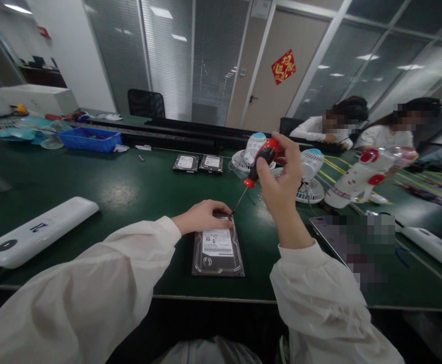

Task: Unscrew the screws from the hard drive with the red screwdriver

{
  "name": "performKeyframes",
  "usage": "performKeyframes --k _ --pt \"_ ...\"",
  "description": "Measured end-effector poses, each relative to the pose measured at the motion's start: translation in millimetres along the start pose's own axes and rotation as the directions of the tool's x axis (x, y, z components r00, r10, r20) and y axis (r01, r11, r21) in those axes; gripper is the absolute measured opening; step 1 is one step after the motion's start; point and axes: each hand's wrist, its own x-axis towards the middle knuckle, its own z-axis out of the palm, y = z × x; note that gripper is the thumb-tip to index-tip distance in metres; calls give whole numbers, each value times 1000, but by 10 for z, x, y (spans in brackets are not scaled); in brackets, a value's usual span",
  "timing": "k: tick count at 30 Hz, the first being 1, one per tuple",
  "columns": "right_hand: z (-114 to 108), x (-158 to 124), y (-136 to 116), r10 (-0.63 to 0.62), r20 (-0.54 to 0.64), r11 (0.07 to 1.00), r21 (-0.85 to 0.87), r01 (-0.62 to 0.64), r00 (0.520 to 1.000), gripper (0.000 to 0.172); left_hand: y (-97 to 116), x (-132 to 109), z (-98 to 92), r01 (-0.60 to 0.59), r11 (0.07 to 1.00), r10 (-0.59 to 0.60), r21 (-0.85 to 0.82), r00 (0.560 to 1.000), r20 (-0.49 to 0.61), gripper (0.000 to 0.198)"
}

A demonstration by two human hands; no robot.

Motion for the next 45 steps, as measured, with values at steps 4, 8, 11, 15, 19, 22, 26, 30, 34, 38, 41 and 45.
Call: performKeyframes --k 4,8,11,15,19,22,26,30,34,38,41,45 --pt "3 -23 24 2 48 999 34 -3 999 52 -18 4 6 0 1000 0 -4 1000 -3 52" --pt "-15 -2 -24 -1 20 999 -40 1 1000 50 1 1 -3 -7 1000 7 4 1000 0 52" --pt "-15 9 -22 -15 -8 997 -72 14 1000 51 18 -4 -9 -9 1000 9 8 1000 3 52" --pt "12 -11 25 7 -3 1000 -26 -8 1000 49 23 -10 -8 -2 1000 2 10 1000 4 51" --pt "32 -32 20 6 -12 999 37 -5 1000 50 28 -11 -8 6 1000 -6 13 1000 4 51" --pt "39 -28 -4 -19 -8 1000 15 19 1000 52 36 -6 -8 2 1000 -2 18 1000 1 51" --pt "49 -21 -17 -35 -30 999 6 36 999 50 43 -3 -6 -8 1000 8 24 1000 -6 50" --pt "32 -18 -29 -2 -23 999 44 3 1000 47 42 -7 -4 -3 1000 3 22 1000 -3 50" --pt "5 -17 -9 -3 -35 999 -43 1 999 46 27 -7 -5 -3 1000 3 16 1000 1 50" --pt "7 -30 46 -5 -4 1000 10 5 1000 49 14 -4 -10 -3 1000 3 13 1000 9 51" --pt "14 -33 53 -1 43 999 45 -1 999 45 12 -4 -12 1 1000 -1 14 1000 6 51" --pt "28 -21 23 -21 19 999 39 20 1000 50 13 -4 -13 -3 1000 3 12 1000 8 51"
